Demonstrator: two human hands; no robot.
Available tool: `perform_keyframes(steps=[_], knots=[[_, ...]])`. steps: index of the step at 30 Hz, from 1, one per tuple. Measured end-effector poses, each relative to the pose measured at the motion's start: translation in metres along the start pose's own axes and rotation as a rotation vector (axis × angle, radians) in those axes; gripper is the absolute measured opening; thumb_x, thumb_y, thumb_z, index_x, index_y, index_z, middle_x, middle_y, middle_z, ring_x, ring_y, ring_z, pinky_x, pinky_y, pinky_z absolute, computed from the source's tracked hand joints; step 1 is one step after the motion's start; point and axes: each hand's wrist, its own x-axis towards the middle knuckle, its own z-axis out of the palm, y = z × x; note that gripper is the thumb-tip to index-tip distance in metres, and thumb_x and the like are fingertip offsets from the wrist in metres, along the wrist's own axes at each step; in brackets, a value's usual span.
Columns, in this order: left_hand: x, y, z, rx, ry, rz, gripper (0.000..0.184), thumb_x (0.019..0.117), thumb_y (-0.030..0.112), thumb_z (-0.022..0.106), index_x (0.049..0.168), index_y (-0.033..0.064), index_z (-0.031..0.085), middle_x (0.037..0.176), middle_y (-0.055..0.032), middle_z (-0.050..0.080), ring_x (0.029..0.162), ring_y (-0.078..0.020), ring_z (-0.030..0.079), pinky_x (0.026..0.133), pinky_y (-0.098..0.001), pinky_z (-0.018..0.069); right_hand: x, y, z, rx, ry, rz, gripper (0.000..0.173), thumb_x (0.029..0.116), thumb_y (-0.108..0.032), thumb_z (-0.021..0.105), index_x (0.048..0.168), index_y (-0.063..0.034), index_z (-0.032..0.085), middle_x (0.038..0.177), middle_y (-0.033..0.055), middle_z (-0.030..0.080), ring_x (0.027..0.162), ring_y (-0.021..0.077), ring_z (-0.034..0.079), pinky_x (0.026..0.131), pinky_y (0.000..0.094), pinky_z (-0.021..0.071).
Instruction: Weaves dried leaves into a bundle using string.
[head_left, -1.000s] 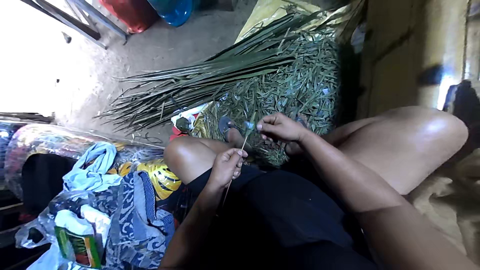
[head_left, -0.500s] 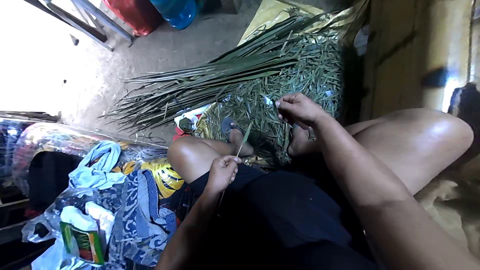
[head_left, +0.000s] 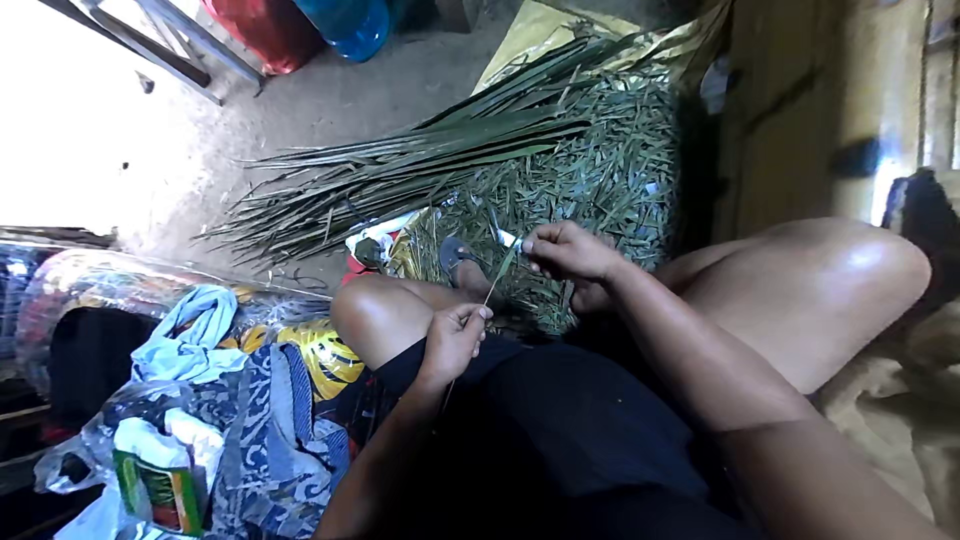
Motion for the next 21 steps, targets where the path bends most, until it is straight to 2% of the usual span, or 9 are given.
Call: perform_keyframes(steps=[6,8,11,13,16,19,21], knots=[[-0.003,0.001,-0.001,0.017,-0.04,0.034,0.02,0.1048,0.01,0.055,0.103,-0.0003,0.072,0.066,0.0002,0.061,0.048,-0.0048,0.052,0.045,-0.0192,0.0455,0.011,0.017,-0.021,-0.034,-0.006,-0.052,0.027,0.1045,-0.023,0.055,0.094,-0.0014,0.069,0.07,0.0044,0.065,0.05,0.0086,0.054,0.046,0.0256,0.0451],[-0.005,-0.004,-0.004,0.046,-0.059,0.022,0.021,0.105,0.011,0.055,0.103,0.0005,0.072,0.066,0.0009,0.06,0.048,-0.0047,0.052,0.046,-0.0195,0.0458,0.014,0.026,-0.031,-0.082,0.093,0.033,0.029,0.1058,-0.022,0.053,0.098,0.0005,0.07,0.072,0.0065,0.063,0.054,0.012,0.055,0.051,0.0305,0.0488],[-0.012,-0.015,-0.011,0.045,-0.053,0.012,0.021,0.1049,0.011,0.054,0.103,0.0,0.072,0.066,0.0014,0.06,0.048,-0.0044,0.053,0.046,-0.0192,0.0468,0.019,0.032,-0.052,-0.068,0.221,0.164,0.03,0.1067,-0.027,0.052,0.099,-0.0022,0.068,0.072,0.0054,0.063,0.051,0.0108,0.054,0.048,0.0287,0.0472],[-0.012,-0.018,-0.012,0.013,-0.028,-0.016,0.022,0.1057,0.01,0.052,0.105,-0.0007,0.071,0.066,0.0011,0.06,0.047,-0.0048,0.052,0.045,-0.0195,0.0464,0.018,0.019,-0.041,-0.04,0.162,0.158,0.029,0.1067,-0.025,0.052,0.102,-0.0018,0.069,0.073,0.0057,0.064,0.053,0.011,0.055,0.049,0.0286,0.0487],[-0.004,-0.014,-0.007,-0.107,-0.012,-0.073,0.025,0.1079,0.011,0.049,0.108,-0.0021,0.069,0.066,-0.0003,0.059,0.046,-0.0056,0.05,0.043,-0.0195,0.0441,0.009,0.011,0.003,0.034,-0.016,0.1,0.027,0.1065,-0.023,0.052,0.106,-0.0018,0.068,0.075,0.0067,0.065,0.056,0.0126,0.058,0.052,0.0288,0.0506],[0.002,-0.008,0.001,-0.249,-0.07,-0.112,0.025,0.1085,0.012,0.046,0.109,-0.0024,0.067,0.065,0.0003,0.055,0.045,-0.0049,0.046,0.042,-0.0187,0.0418,-0.005,0.017,0.044,0.093,-0.194,0.051,0.026,0.1068,-0.02,0.051,0.103,0.0007,0.067,0.074,0.0067,0.065,0.056,0.0116,0.058,0.053,0.0274,0.0508],[0.002,-0.004,0.005,-0.299,-0.108,-0.131,0.025,0.1088,0.012,0.045,0.109,-0.0025,0.066,0.064,0.001,0.053,0.044,-0.0045,0.045,0.042,-0.018,0.041,-0.004,0.016,0.043,0.076,-0.188,-0.027,0.029,0.1071,-0.021,0.051,0.097,0.0004,0.067,0.072,0.0059,0.065,0.055,0.0106,0.058,0.051,0.0266,0.0498]])
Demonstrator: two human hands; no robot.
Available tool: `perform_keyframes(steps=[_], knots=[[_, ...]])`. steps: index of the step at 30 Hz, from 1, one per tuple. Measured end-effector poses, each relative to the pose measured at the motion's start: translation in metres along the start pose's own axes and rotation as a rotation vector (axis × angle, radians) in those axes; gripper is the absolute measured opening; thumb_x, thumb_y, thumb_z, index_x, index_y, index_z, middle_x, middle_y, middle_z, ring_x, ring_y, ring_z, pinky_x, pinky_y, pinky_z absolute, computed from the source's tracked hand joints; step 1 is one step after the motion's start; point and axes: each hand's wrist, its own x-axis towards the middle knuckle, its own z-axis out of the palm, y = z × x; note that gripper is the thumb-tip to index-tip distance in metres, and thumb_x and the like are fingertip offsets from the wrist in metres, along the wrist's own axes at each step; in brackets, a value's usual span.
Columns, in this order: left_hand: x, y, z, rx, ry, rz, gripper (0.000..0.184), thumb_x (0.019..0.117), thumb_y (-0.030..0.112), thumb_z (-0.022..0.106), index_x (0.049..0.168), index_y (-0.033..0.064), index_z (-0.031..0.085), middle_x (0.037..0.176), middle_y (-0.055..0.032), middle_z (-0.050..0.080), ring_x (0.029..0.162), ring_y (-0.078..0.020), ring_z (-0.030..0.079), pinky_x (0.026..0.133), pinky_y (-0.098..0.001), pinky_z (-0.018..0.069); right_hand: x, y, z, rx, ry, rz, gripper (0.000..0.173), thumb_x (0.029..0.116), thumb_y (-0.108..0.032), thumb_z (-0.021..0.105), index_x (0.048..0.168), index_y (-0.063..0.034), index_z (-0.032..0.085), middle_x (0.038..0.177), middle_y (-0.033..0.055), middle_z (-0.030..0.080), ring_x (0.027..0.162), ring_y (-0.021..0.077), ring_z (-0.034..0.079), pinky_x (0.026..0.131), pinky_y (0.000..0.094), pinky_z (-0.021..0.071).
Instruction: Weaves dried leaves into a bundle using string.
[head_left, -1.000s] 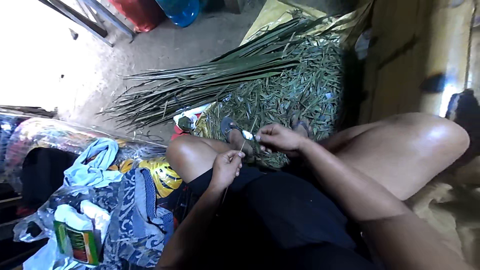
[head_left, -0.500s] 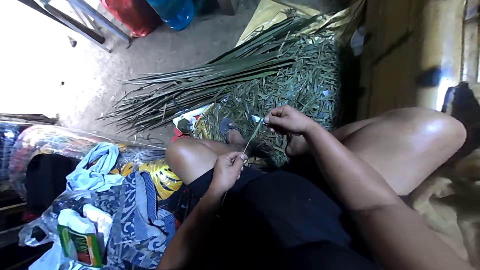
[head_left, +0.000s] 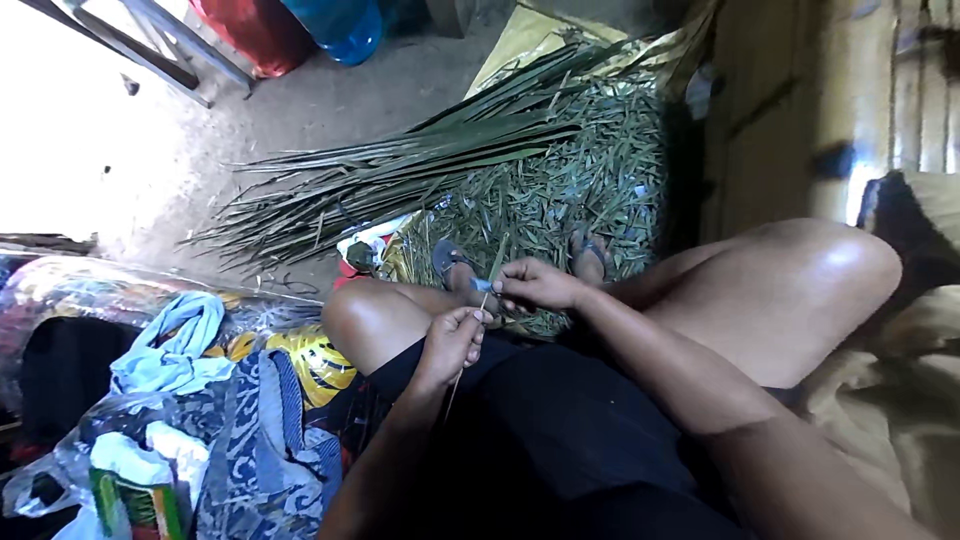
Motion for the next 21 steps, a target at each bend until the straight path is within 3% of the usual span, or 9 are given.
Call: perform_keyframes(steps=[5,8,15,18,21], knots=[[-0.008,0.005,-0.002,0.023,-0.041,0.035,0.025,0.108,0.01,0.045,0.106,-0.002,0.067,0.063,0.0026,0.052,0.044,-0.0034,0.044,0.041,-0.0172,0.0405,0.0,-0.01,-0.039,-0.053,0.198,-0.107,0.026,0.106,-0.019,0.051,0.1,0.0013,0.068,0.074,0.0053,0.066,0.056,0.0099,0.057,0.051,0.0269,0.0498],[-0.01,0.008,-0.005,0.067,-0.031,0.06,0.025,0.1077,0.011,0.047,0.105,-0.0019,0.068,0.063,0.0022,0.053,0.044,-0.004,0.045,0.041,-0.0178,0.0412,0.003,-0.011,-0.053,-0.078,0.197,-0.123,0.026,0.105,-0.021,0.053,0.098,-0.0002,0.068,0.072,0.0042,0.066,0.054,0.0086,0.056,0.05,0.026,0.0484],[-0.02,-0.008,-0.02,0.206,0.014,-0.002,0.023,0.1067,0.009,0.049,0.105,-0.0011,0.069,0.062,0.0015,0.055,0.043,-0.0048,0.047,0.041,-0.0188,0.0425,0.007,0.012,-0.094,0.011,0.431,0.093,0.028,0.1073,-0.023,0.051,0.104,0.0001,0.065,0.072,0.0045,0.062,0.052,0.0095,0.053,0.049,0.0268,0.0466],[-0.016,-0.01,-0.025,0.174,0.076,0.017,0.023,0.1066,0.01,0.051,0.105,-0.0018,0.07,0.064,0.0006,0.058,0.045,-0.0051,0.048,0.042,-0.0187,0.043,0.011,0.0,-0.081,0.047,0.401,0.082,0.027,0.107,-0.023,0.05,0.103,-0.001,0.065,0.073,0.0049,0.063,0.053,0.0102,0.056,0.049,0.0264,0.0485],[-0.01,-0.002,-0.019,0.173,0.108,0.05,0.022,0.1066,0.011,0.052,0.106,-0.0014,0.071,0.066,-0.0005,0.06,0.046,-0.0055,0.05,0.044,-0.019,0.0441,0.007,-0.008,-0.047,0.074,0.25,0.07,0.027,0.1077,-0.023,0.049,0.105,-0.001,0.064,0.075,0.0052,0.065,0.057,0.0106,0.057,0.052,0.0267,0.0496]])
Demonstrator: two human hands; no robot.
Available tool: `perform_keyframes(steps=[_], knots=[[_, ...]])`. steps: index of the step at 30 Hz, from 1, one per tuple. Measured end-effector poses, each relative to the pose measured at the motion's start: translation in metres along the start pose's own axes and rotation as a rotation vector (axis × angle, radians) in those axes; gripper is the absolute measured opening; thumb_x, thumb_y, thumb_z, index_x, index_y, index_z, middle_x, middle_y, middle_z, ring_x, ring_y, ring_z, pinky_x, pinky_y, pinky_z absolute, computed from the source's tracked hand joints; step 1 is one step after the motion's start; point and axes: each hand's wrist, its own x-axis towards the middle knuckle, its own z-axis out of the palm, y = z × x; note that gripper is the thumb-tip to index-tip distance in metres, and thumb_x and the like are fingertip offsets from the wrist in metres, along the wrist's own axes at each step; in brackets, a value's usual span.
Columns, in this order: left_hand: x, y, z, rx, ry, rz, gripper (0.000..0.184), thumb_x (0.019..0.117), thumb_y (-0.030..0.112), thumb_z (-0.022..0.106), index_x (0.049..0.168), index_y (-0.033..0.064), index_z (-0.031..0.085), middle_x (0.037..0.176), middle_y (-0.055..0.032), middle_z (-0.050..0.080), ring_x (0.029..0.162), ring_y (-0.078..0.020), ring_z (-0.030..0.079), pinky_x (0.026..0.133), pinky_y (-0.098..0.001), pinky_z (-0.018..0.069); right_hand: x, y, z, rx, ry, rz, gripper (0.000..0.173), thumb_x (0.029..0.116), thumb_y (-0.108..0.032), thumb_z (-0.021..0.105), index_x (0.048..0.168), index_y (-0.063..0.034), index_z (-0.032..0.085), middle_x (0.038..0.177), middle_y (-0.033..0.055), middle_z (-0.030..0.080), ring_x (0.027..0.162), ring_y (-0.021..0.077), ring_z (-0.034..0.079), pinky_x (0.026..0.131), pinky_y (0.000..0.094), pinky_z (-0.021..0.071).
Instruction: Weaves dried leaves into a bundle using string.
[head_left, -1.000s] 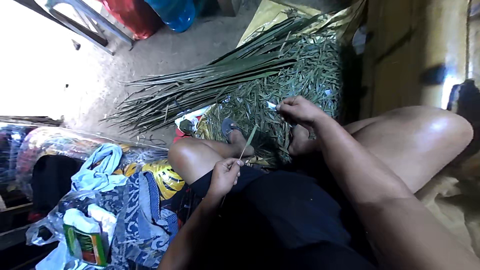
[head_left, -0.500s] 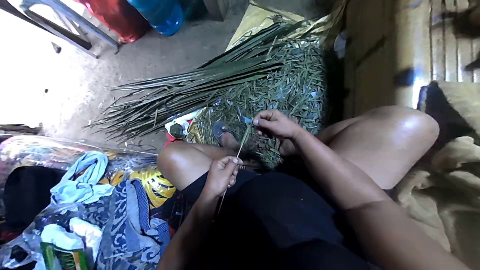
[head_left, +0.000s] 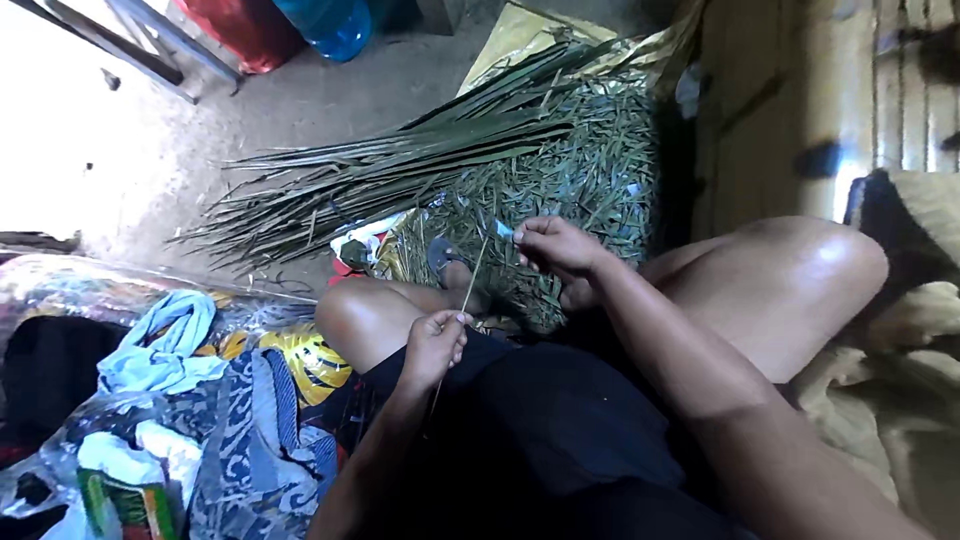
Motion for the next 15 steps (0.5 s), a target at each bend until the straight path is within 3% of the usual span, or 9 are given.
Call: perform_keyframes(steps=[3,7,12,15], knots=[[0.005,0.007,0.011,0.015,0.0,0.039,0.022,0.1063,0.012,0.054,0.108,-0.0007,0.072,0.067,-0.0017,0.062,0.046,-0.0058,0.05,0.044,-0.0193,0.0444,-0.016,0.0,0.026,-0.003,-0.187,-0.001,0.026,0.1077,-0.021,0.05,0.107,0.0004,0.065,0.077,0.006,0.066,0.058,0.0108,0.059,0.055,0.0271,0.0521],[0.007,0.015,0.02,-0.067,-0.046,0.046,0.023,0.1074,0.012,0.051,0.109,-0.0014,0.07,0.068,-0.0025,0.061,0.046,-0.0058,0.049,0.044,-0.0191,0.044,-0.023,0.003,0.042,-0.015,-0.323,-0.076,0.027,0.1069,-0.019,0.05,0.098,0.0007,0.066,0.073,0.0064,0.066,0.055,0.0104,0.058,0.052,0.0257,0.0501],[-0.002,0.016,0.015,-0.16,-0.135,0.034,0.025,0.1075,0.01,0.046,0.107,-0.0026,0.068,0.063,0.0011,0.056,0.044,-0.0041,0.046,0.042,-0.0181,0.0426,-0.011,0.0,0.017,0.061,-0.117,-0.183,0.026,0.1062,-0.018,0.049,0.104,0.0005,0.066,0.072,0.0021,0.064,0.057,0.0081,0.057,0.055,0.0258,0.0509],[-0.007,0.01,0.011,-0.115,-0.126,0.054,0.024,0.1067,0.009,0.048,0.106,-0.0025,0.069,0.065,0.0011,0.057,0.045,-0.0044,0.048,0.043,-0.0181,0.0433,-0.003,-0.002,-0.008,0.115,0.001,-0.218,0.025,0.1063,-0.02,0.047,0.101,-0.0034,0.064,0.071,0.0006,0.063,0.055,0.0074,0.056,0.051,0.0246,0.0493]])
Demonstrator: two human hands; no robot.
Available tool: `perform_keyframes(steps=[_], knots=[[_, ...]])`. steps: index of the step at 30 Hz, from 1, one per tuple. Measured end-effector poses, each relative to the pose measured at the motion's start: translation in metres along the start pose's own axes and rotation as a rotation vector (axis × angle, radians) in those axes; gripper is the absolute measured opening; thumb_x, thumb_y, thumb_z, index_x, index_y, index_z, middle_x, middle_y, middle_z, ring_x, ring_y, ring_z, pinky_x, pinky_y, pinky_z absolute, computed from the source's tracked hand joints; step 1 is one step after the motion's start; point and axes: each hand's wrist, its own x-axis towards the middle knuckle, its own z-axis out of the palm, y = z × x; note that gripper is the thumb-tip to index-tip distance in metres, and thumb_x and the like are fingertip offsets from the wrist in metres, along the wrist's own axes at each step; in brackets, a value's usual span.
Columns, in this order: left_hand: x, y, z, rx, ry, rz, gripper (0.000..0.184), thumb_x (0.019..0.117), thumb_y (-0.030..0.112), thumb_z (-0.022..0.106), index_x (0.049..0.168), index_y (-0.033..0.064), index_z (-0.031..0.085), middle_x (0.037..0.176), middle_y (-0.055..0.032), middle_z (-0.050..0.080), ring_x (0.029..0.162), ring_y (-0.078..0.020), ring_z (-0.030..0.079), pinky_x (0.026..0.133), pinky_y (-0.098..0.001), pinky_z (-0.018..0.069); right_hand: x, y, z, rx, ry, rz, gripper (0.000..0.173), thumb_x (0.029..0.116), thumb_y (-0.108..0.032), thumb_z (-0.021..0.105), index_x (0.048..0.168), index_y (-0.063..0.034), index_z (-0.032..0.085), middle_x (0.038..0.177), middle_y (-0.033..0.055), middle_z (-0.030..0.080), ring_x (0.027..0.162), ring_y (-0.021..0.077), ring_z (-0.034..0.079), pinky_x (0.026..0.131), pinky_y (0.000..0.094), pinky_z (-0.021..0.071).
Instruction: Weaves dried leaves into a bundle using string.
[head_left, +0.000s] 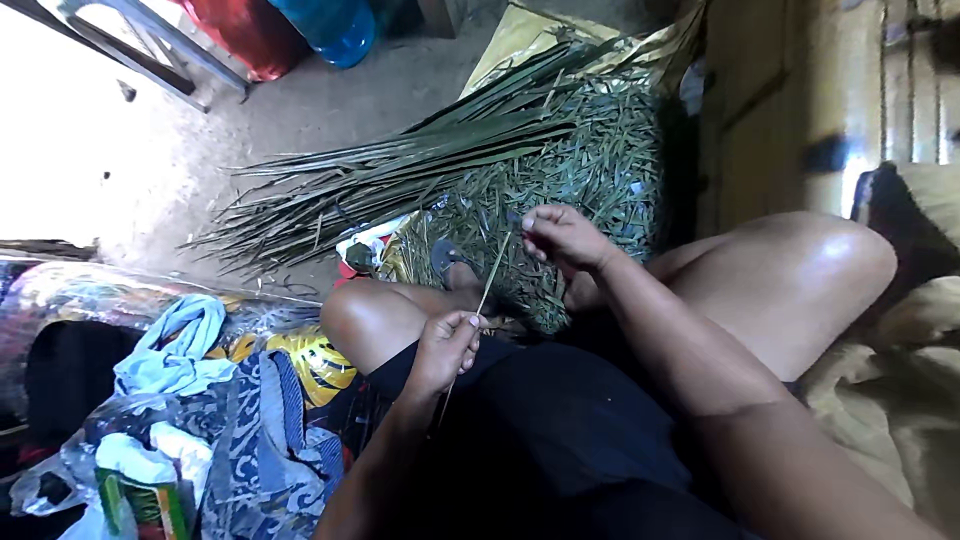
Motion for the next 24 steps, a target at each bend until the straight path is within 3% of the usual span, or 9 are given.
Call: perform_keyframes(steps=[5,9,12,17,19,22,24], knots=[[0.005,-0.001,-0.002,0.128,0.133,0.045,0.02,0.1051,0.009,0.055,0.108,-0.0028,0.071,0.067,-0.0021,0.064,0.047,-0.0058,0.052,0.044,-0.0195,0.0454,-0.013,-0.017,0.026,-0.145,-0.226,0.153,0.026,0.1068,-0.02,0.05,0.104,0.0006,0.066,0.074,0.0056,0.065,0.057,0.0115,0.058,0.053,0.0282,0.0512],[0.008,0.0,0.002,0.154,0.12,0.086,0.02,0.1047,0.008,0.055,0.105,-0.0027,0.072,0.067,-0.0022,0.064,0.047,-0.0062,0.053,0.045,-0.0199,0.0463,-0.025,0.0,0.055,-0.124,-0.349,0.2,0.028,0.1073,-0.021,0.05,0.098,0.0001,0.066,0.071,0.0057,0.065,0.054,0.0098,0.057,0.051,0.0248,0.0488],[0.007,0.001,0.002,0.178,0.113,0.088,0.02,0.1044,0.007,0.055,0.105,-0.003,0.072,0.066,-0.0017,0.063,0.047,-0.0057,0.052,0.045,-0.0193,0.0459,-0.017,-0.005,0.041,-0.165,-0.241,0.19,0.027,0.1065,-0.02,0.051,0.1,0.0005,0.067,0.072,0.0052,0.063,0.054,0.01,0.056,0.051,0.0261,0.0487],[0.001,-0.004,-0.003,0.206,0.105,0.068,0.02,0.1049,0.009,0.055,0.105,-0.0021,0.072,0.067,-0.0011,0.063,0.047,-0.0055,0.053,0.045,-0.0195,0.0465,0.002,-0.011,-0.009,-0.07,0.127,0.174,0.024,0.1072,-0.02,0.048,0.105,-0.0017,0.064,0.073,0.0015,0.062,0.055,0.008,0.055,0.051,0.0248,0.0496],[0.0,-0.006,-0.004,0.205,0.126,0.072,0.02,0.1047,0.009,0.055,0.106,-0.0023,0.072,0.068,-0.0014,0.064,0.048,-0.0055,0.053,0.045,-0.0197,0.0471,0.003,-0.018,-0.011,-0.037,0.158,0.187,0.023,0.1078,-0.019,0.048,0.106,-0.0023,0.064,0.073,0.0022,0.062,0.054,0.0085,0.056,0.051,0.0247,0.0498],[0.006,-0.003,-0.001,0.201,0.167,0.074,0.019,0.1041,0.01,0.058,0.107,-0.0028,0.072,0.069,-0.0023,0.066,0.048,-0.0057,0.054,0.046,-0.0197,0.0477,-0.008,-0.02,0.016,-0.098,-0.055,0.222,0.027,0.1072,-0.019,0.049,0.119,-0.0001,0.065,0.076,0.0064,0.066,0.056,0.0113,0.059,0.053,0.0271,0.0517],[0.01,-0.001,0.003,0.204,0.183,0.102,0.018,0.1034,0.009,0.059,0.106,-0.0021,0.073,0.07,-0.0029,0.067,0.048,-0.0063,0.055,0.046,-0.0202,0.0481,-0.018,-0.013,0.042,-0.11,-0.231,0.303,0.028,0.1086,-0.022,0.049,0.12,-0.0006,0.065,0.076,0.0077,0.066,0.054,0.0113,0.058,0.05,0.0264,0.0506]])
